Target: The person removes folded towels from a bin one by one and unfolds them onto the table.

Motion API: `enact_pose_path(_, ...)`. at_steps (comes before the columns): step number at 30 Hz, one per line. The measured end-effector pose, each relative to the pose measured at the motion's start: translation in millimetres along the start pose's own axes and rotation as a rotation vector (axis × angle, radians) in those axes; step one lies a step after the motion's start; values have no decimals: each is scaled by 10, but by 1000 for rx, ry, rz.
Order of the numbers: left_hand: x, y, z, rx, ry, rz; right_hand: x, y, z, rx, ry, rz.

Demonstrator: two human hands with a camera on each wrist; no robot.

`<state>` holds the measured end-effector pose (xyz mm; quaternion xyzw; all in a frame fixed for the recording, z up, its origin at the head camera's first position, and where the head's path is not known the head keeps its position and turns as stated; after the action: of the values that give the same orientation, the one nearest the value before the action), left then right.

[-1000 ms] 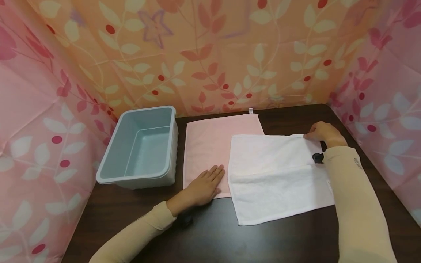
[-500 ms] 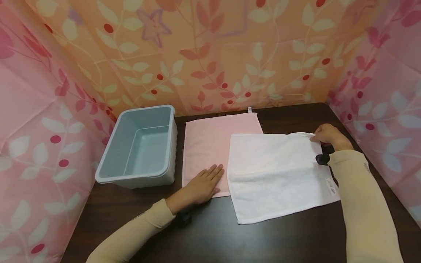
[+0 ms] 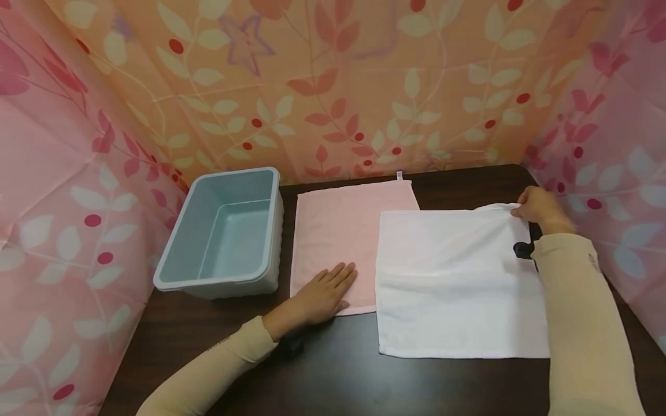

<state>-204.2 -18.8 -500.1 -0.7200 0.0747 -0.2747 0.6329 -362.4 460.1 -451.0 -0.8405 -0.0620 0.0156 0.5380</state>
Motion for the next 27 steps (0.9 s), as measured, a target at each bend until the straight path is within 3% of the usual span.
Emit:
enact_pose_path(6, 25, 2, 23, -7, 6, -3, -13, 28, 17, 19, 38, 75)
enact_pose_path(13, 52, -31, 63, -7, 17, 4, 27, 148, 40, 131, 55, -55)
enact_pose_path(16, 61, -45, 55, 6, 18, -1, -2, 157, -49, 177, 33, -61)
enact_pose_path(20, 49, -54, 9, 12, 2, -9, -174, 231, -443, 142, -85, -54)
enact_pose_path(24, 14, -76, -20, 19, -25, 39, -374, 503, -1041, 29, -281, -116)
enact_pose_path(27, -18, -77, 4, 39, -38, 65, -416, 748, -1433, -9, -423, -188)
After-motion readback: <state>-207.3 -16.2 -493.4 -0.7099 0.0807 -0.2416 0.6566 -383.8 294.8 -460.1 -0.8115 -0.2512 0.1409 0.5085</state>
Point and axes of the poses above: each hand's wrist, its own x-axis away from the middle knuckle, its own y-axis out of the palm, z = x × y, the point moved 7 cm from there along -x, towards the middle knuckle, and after that the axes turned 11 degrees about -y, right-handed, at the moved point
